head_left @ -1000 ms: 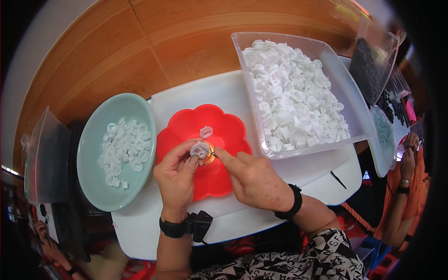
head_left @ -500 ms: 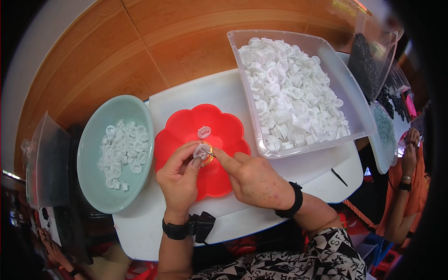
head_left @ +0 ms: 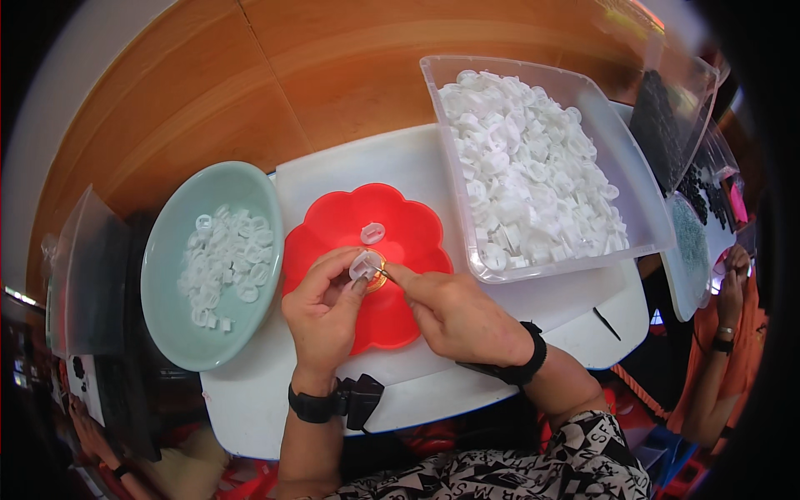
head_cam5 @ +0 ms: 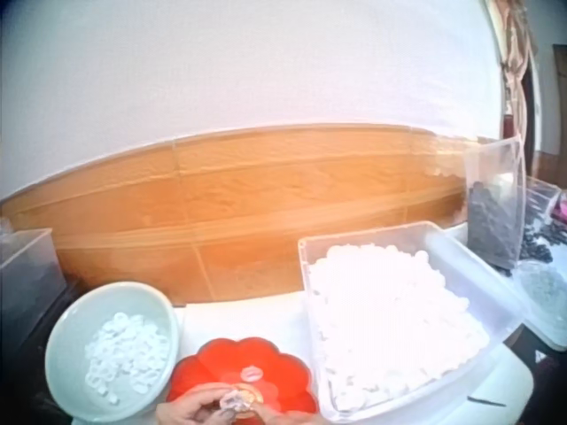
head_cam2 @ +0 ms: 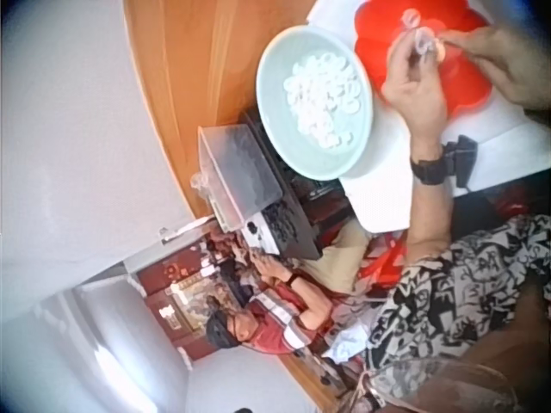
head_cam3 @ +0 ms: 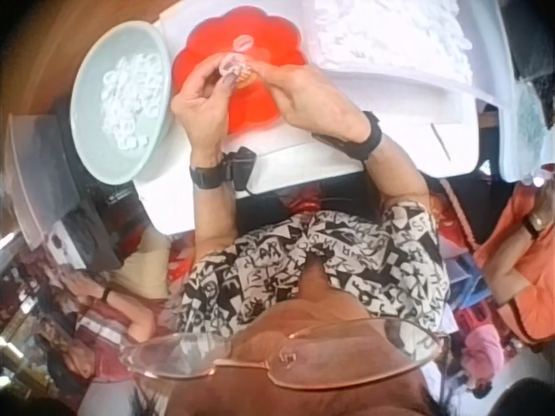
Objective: Assembling small plastic components using a pick tool in a manufacturing setting.
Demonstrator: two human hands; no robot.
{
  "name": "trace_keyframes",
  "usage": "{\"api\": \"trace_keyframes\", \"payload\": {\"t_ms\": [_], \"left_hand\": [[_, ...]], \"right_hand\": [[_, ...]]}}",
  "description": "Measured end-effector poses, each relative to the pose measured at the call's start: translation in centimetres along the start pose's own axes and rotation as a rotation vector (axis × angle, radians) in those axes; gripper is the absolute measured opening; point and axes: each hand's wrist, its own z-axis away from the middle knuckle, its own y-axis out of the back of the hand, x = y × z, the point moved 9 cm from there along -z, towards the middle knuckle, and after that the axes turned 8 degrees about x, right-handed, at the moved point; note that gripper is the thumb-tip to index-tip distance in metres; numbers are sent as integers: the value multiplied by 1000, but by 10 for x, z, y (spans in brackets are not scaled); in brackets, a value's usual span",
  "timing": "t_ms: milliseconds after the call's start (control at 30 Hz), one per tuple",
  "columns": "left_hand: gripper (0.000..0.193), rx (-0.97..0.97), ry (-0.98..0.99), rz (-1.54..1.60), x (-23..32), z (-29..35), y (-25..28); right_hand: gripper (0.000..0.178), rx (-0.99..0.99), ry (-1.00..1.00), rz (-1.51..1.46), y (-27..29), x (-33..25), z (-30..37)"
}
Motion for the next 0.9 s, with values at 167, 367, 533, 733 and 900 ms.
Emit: {"api": "trace_keyframes", "payload": {"t_ms": [167, 367, 533, 733, 900], "left_hand": [[28, 26, 0, 10, 2, 0, 2], [30, 51, -36, -50, 5, 0, 2], [32, 33, -79, -201, 9, 2, -1], [28, 30, -224, -268, 24, 4, -4], [32, 459, -114, 172, 32, -10, 58]], "right_hand": [[52, 71, 30, 101, 5, -9, 3], [52, 124, 107, 254, 6, -12, 4], [53, 137, 170, 388, 3, -16, 5], [49, 181, 222, 382, 5, -26, 5], [43, 391, 204, 125, 23, -19, 6]]}}
